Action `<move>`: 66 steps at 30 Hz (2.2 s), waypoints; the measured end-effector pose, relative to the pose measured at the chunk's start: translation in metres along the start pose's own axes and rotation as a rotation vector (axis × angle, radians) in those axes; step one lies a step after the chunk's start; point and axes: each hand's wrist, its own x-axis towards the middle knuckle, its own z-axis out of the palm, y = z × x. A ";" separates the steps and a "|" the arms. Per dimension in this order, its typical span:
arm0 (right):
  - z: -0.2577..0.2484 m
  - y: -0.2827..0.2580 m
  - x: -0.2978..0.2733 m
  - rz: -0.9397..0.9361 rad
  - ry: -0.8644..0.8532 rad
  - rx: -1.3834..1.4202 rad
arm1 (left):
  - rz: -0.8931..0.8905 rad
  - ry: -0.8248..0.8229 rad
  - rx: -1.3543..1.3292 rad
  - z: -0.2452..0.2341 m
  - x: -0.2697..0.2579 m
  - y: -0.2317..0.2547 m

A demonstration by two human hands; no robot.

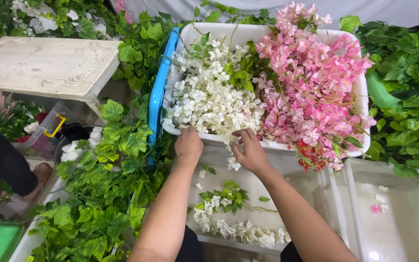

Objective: The person arranges white and pink artificial flowers in a white plastic tub. They pick up bunches of flowers, separate them, and place them into the container, occasionally adjusting the arrangement by hand.

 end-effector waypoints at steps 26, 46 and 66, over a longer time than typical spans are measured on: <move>-0.016 0.015 0.004 0.551 0.006 0.745 | 0.430 -0.226 -0.411 -0.050 -0.083 0.092; -0.048 -0.030 -0.006 0.493 -0.052 0.725 | 0.025 -0.130 -0.407 -0.018 -0.031 0.042; -0.032 0.047 -0.015 0.564 -0.122 0.514 | 0.453 -0.501 -0.234 -0.088 -0.111 0.107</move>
